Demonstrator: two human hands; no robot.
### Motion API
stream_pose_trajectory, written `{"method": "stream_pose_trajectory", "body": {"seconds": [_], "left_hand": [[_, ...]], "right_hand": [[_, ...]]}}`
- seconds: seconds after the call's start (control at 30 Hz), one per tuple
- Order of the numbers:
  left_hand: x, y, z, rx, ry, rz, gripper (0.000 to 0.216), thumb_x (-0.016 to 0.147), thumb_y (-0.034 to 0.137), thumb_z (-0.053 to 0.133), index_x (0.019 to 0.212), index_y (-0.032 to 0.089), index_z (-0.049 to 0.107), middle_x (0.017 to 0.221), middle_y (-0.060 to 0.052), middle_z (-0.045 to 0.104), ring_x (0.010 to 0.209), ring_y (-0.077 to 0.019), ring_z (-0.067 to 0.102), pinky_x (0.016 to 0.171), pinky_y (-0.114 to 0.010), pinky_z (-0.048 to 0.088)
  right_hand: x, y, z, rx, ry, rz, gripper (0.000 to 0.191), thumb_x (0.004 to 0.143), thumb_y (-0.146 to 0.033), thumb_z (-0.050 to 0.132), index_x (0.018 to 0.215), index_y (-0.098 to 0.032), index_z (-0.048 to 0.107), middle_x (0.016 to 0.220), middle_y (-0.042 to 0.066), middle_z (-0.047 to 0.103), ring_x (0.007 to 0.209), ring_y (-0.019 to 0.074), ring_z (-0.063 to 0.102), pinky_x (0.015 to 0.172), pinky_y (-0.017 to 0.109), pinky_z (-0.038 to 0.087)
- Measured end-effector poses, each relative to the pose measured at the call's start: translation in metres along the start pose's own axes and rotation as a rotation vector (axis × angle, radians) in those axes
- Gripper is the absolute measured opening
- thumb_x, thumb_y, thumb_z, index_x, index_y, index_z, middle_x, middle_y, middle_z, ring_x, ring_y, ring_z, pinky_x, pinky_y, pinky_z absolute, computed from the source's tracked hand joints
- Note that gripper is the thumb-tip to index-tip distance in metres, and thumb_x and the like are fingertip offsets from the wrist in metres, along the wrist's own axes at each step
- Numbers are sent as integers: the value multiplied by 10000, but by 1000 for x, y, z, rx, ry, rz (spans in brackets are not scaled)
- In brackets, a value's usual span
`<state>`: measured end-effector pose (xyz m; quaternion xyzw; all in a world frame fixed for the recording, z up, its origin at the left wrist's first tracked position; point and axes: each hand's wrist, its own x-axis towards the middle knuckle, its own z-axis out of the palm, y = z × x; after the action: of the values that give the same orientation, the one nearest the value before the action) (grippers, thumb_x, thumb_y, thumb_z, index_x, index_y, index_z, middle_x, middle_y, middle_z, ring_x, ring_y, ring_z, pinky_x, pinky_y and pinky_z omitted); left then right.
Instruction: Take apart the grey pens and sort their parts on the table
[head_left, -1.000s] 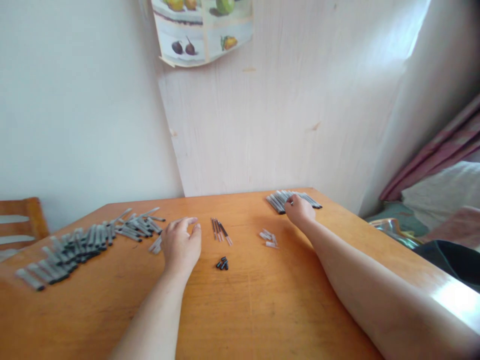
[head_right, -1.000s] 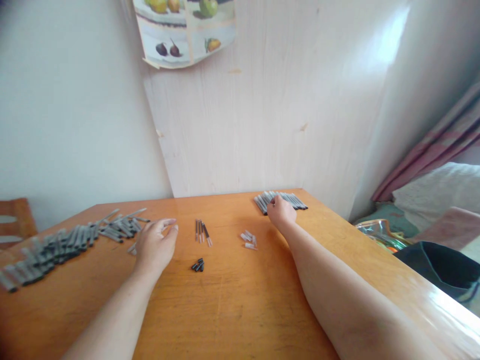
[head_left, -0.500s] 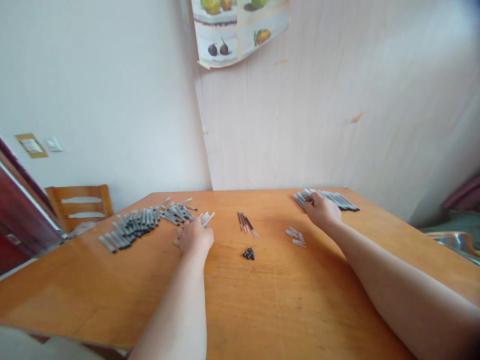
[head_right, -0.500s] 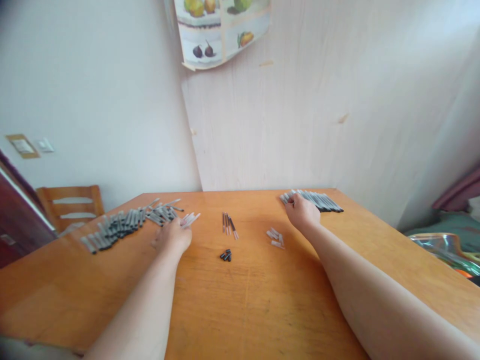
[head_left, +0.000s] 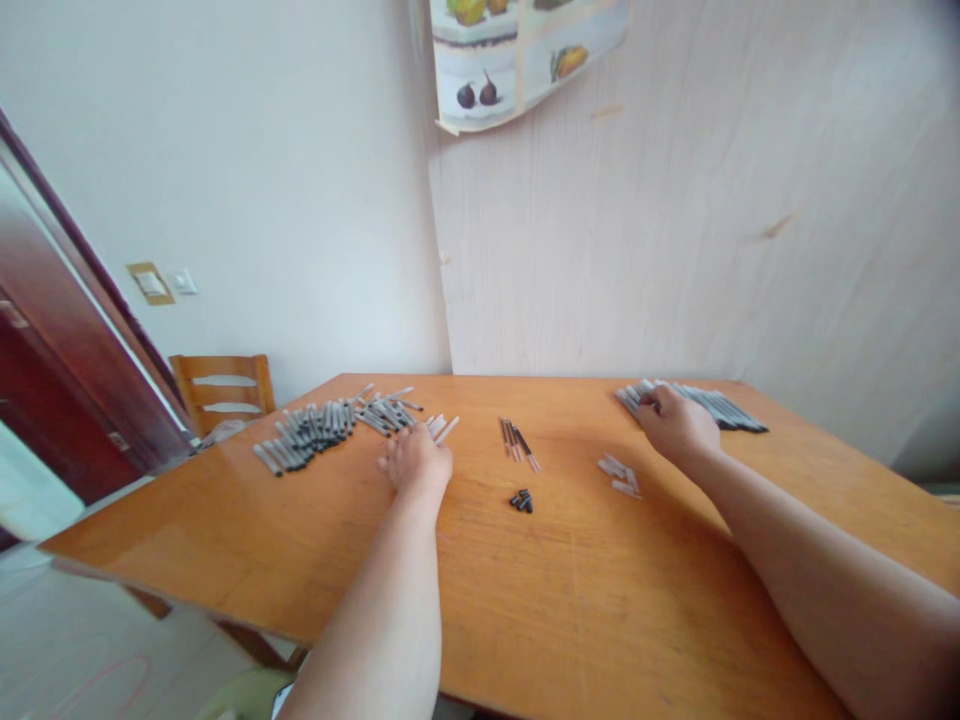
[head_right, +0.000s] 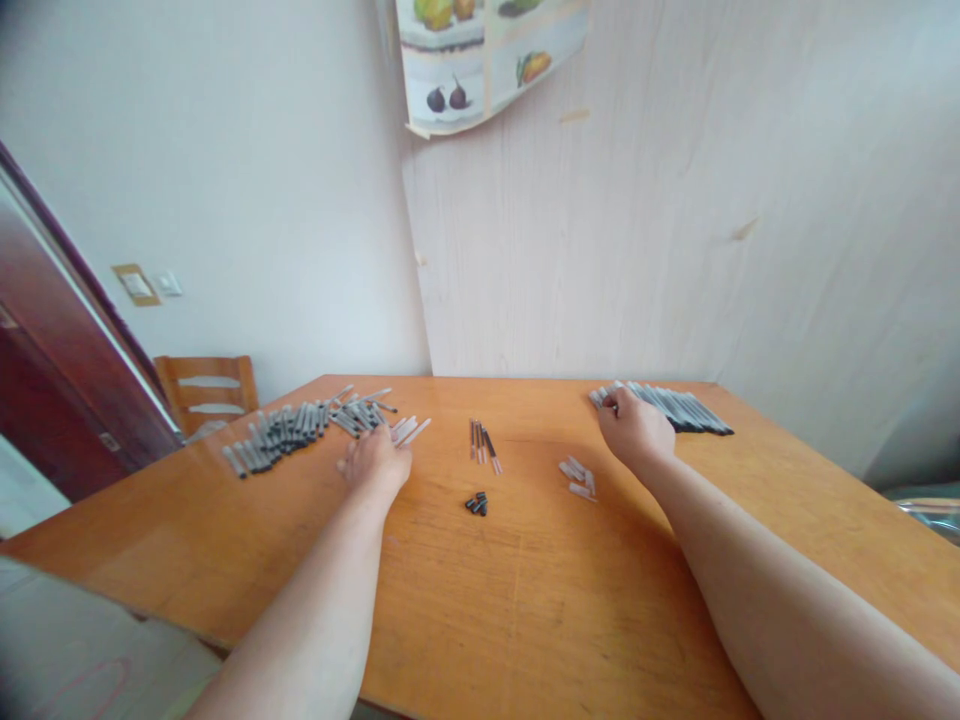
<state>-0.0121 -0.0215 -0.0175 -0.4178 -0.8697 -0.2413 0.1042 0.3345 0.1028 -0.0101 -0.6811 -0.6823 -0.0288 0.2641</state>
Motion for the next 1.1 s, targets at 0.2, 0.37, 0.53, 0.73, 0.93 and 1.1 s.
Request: {"method": "stream_pose_trajectory", "body": {"seconds": [0.2,0.37,0.53,0.73,0.93,1.1], "left_hand": [[1,-2,6,6,-59,-19,276,749,317,503,939,225,681,1107,-179,622,1091,-384,505,818,-532,392],[4,-2,8,12,-101,-53,276,756,308,505,944,217,686,1100,-164,640,1097,-373,519,823,-511,405],[5,0,7,-34,-144,-14,274,788,309,493,973,208,668,1039,-170,671,981,-337,607,770,-445,437],[6,9,8,-251,-25,99,271,829,274,467,1047,216,618,970,-110,699,910,-254,635,738,-339,435],[15,16,19,-688,56,175,245,859,296,453,955,194,654,957,-66,695,894,-183,622,769,-281,440],[20,23,28,-964,124,180,259,803,348,561,954,157,650,907,-65,689,826,-173,622,768,-292,467]], "right_hand": [[-1,-4,-1,9,3,-15,347,852,-428,421,1000,-232,666,874,91,694,761,228,611,560,278,321],[-3,-10,-3,41,6,-34,341,842,-409,437,1024,-227,660,892,93,695,794,233,611,583,281,339],[-7,-30,-4,155,19,-113,283,805,-333,483,998,-203,645,872,68,692,798,205,608,617,266,362],[-32,-71,3,320,-208,-364,124,746,-253,525,776,-188,627,699,19,652,643,141,564,568,233,350],[-59,-95,20,356,-363,-475,91,736,-220,536,729,-184,618,700,17,652,642,127,555,553,221,336],[-61,-101,32,276,-437,-412,144,751,-305,569,753,-175,631,718,43,667,652,139,561,549,231,326]]}}
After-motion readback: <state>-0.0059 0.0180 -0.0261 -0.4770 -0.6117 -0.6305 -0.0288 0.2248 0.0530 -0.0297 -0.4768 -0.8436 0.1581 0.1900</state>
